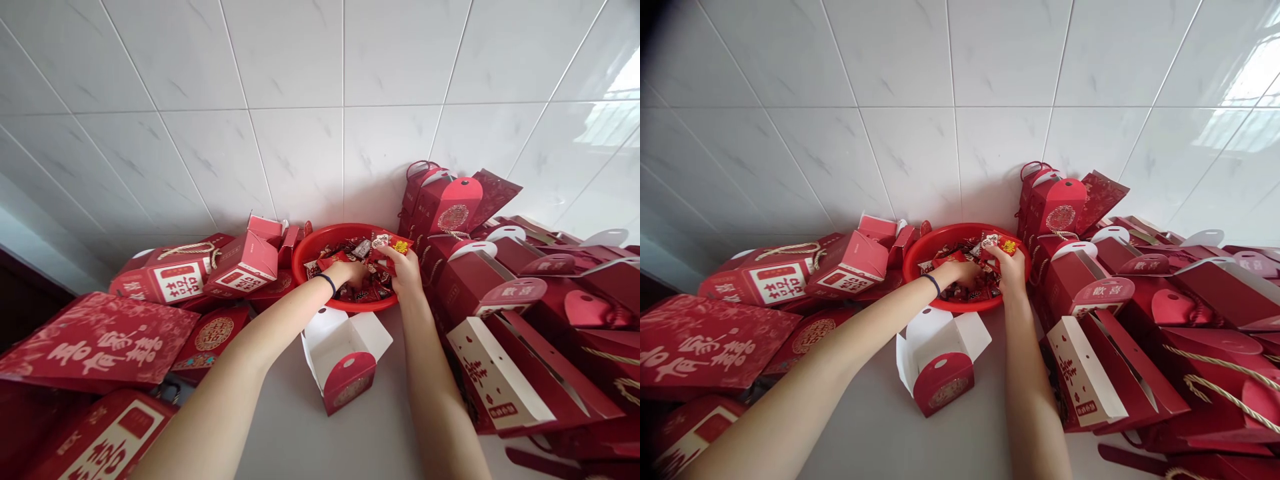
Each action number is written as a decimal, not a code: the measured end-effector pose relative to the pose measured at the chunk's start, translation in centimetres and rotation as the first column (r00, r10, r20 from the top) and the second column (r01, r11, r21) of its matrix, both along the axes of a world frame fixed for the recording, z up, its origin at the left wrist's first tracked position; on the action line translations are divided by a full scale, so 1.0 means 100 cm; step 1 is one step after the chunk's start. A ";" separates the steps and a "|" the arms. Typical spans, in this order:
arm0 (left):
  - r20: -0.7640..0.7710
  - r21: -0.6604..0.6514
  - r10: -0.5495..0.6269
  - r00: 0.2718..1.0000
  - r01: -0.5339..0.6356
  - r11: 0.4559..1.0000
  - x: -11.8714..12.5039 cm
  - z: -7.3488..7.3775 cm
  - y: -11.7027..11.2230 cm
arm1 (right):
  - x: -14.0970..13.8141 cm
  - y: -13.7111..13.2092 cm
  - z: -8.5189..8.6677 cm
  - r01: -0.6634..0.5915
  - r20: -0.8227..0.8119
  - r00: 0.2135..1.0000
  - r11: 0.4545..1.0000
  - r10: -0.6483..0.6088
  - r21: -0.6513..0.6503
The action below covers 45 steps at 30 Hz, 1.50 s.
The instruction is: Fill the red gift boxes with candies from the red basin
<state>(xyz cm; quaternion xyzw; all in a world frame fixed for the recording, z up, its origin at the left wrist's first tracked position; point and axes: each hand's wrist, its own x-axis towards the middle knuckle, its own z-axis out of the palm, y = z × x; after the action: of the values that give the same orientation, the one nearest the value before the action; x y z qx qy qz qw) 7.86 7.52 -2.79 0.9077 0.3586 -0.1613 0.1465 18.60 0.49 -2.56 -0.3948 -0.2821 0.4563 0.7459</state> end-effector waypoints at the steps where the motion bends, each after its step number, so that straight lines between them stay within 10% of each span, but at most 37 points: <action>1: -0.020 -0.001 0.006 1.000 -0.006 1.000 0.000 0.000 0.000 | 0.000 0.000 0.000 0.002 0.001 1.000 1.000 -0.002 -0.001; 8: -0.026 -0.006 0.058 0.998 -0.058 0.998 -0.005 0.009 -0.007 | 0.000 0.000 0.001 -0.004 0.004 1.000 1.000 0.004 0.001; 16: 0.324 -0.016 0.175 0.930 -0.179 0.984 -0.037 0.047 -0.020 | -0.002 -0.004 0.007 -0.027 -0.021 0.999 1.000 0.027 -0.003; 23: 0.617 -0.174 0.208 0.759 -0.126 0.977 -0.090 0.074 -0.087 | -0.006 -0.032 0.041 -0.110 -0.022 0.994 0.993 0.111 0.052; 28: 0.450 -0.153 0.235 0.862 -0.184 0.971 -0.115 0.075 -0.139 | -0.012 -0.064 0.066 -0.222 0.147 0.969 0.964 0.201 0.148; 32: 0.411 -0.078 0.270 0.871 -0.262 0.962 -0.130 0.071 -0.162 | -0.014 -0.090 0.075 -0.419 0.359 0.860 0.903 0.362 0.092; 39: 0.278 -0.015 0.305 0.911 -0.313 0.950 -0.156 0.079 -0.174 | -0.023 -0.110 0.072 -0.644 0.705 0.323 0.692 0.632 -0.325; 45: 0.194 -0.159 0.307 0.932 -0.279 0.947 -0.161 0.075 -0.168 | -0.037 -0.112 0.065 -0.517 0.747 0.472 0.833 0.469 -0.196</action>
<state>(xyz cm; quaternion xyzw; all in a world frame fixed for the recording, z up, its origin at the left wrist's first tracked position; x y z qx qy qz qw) -8.27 -9.32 4.76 0.8446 0.4610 -0.0608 0.2654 14.92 -10.72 3.94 -0.4306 -0.6860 0.4296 0.3994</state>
